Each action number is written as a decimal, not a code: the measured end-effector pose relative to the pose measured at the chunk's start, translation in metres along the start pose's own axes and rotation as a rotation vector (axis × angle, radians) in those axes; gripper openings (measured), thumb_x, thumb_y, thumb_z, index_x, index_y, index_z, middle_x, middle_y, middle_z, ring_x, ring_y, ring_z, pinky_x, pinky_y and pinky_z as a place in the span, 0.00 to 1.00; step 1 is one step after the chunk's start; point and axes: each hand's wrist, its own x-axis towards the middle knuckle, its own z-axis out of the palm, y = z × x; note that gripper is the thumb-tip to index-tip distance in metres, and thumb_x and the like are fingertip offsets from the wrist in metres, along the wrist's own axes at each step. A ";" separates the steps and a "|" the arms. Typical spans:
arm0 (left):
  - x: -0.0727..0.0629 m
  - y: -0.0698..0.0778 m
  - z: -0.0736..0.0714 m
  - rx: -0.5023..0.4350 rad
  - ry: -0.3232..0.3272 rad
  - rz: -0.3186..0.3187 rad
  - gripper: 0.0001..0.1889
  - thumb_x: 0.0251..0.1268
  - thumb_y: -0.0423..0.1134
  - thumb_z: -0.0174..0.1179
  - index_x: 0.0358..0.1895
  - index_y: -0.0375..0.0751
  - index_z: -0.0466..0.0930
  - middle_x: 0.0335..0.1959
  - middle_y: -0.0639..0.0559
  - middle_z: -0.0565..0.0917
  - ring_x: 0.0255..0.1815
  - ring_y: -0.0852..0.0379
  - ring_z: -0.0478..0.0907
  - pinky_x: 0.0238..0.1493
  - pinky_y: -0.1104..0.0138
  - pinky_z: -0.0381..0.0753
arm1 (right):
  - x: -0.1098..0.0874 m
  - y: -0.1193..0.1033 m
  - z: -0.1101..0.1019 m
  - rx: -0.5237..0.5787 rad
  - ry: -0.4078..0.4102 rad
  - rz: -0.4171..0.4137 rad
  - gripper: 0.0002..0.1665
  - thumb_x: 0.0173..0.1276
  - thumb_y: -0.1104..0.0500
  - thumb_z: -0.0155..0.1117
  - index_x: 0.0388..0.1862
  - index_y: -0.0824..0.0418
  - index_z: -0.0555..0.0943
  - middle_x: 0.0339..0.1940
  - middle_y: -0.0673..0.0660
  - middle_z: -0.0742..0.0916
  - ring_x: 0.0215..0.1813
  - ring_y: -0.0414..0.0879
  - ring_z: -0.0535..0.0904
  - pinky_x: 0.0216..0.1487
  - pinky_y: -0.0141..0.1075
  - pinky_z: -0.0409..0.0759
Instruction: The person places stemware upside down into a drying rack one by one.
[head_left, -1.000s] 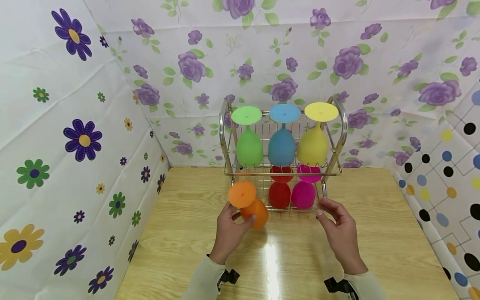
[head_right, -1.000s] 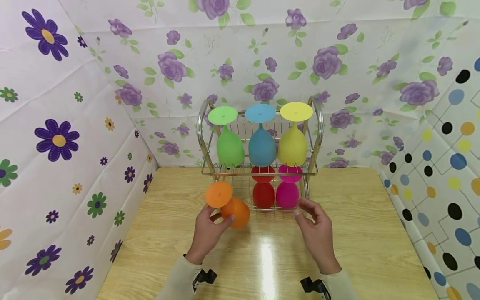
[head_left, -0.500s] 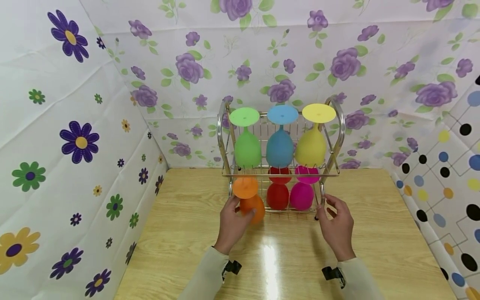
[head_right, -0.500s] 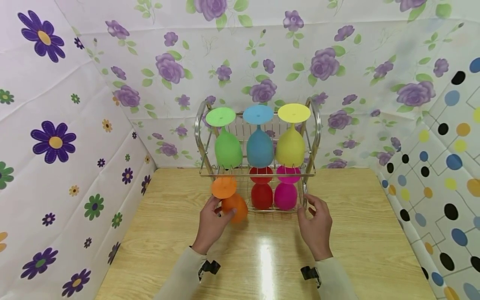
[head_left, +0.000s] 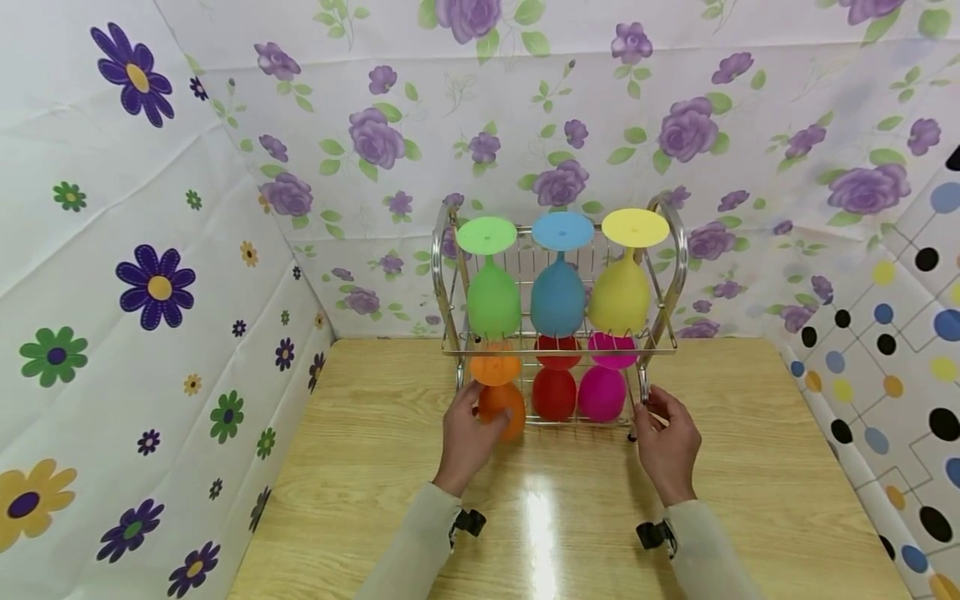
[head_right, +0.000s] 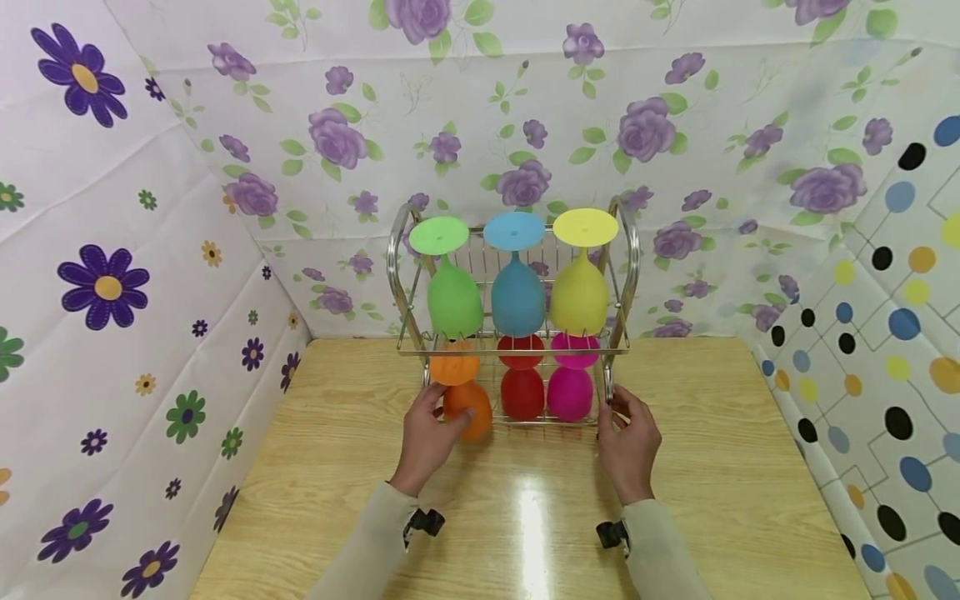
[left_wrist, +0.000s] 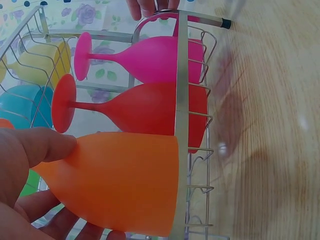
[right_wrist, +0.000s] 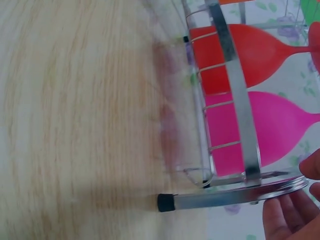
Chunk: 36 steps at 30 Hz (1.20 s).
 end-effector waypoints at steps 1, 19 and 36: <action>0.001 0.000 0.001 0.000 -0.001 -0.001 0.28 0.65 0.40 0.73 0.69 0.50 0.82 0.69 0.52 0.80 0.69 0.46 0.77 0.61 0.43 0.83 | 0.001 0.001 0.000 -0.004 0.008 -0.005 0.24 0.73 0.64 0.71 0.67 0.63 0.83 0.54 0.62 0.89 0.53 0.50 0.88 0.49 0.16 0.82; 0.033 0.005 0.012 0.107 0.038 -0.009 0.29 0.68 0.38 0.69 0.71 0.35 0.77 0.70 0.38 0.80 0.66 0.36 0.80 0.61 0.44 0.85 | 0.004 0.010 0.003 -0.040 0.042 -0.059 0.22 0.71 0.67 0.72 0.63 0.61 0.86 0.46 0.60 0.91 0.47 0.41 0.87 0.45 0.16 0.83; 0.032 -0.016 0.021 0.145 0.052 -0.021 0.27 0.67 0.36 0.71 0.68 0.33 0.78 0.64 0.36 0.82 0.64 0.36 0.80 0.67 0.42 0.80 | -0.001 0.009 0.007 -0.013 0.024 -0.059 0.22 0.72 0.67 0.71 0.64 0.60 0.86 0.46 0.61 0.91 0.49 0.52 0.88 0.46 0.13 0.80</action>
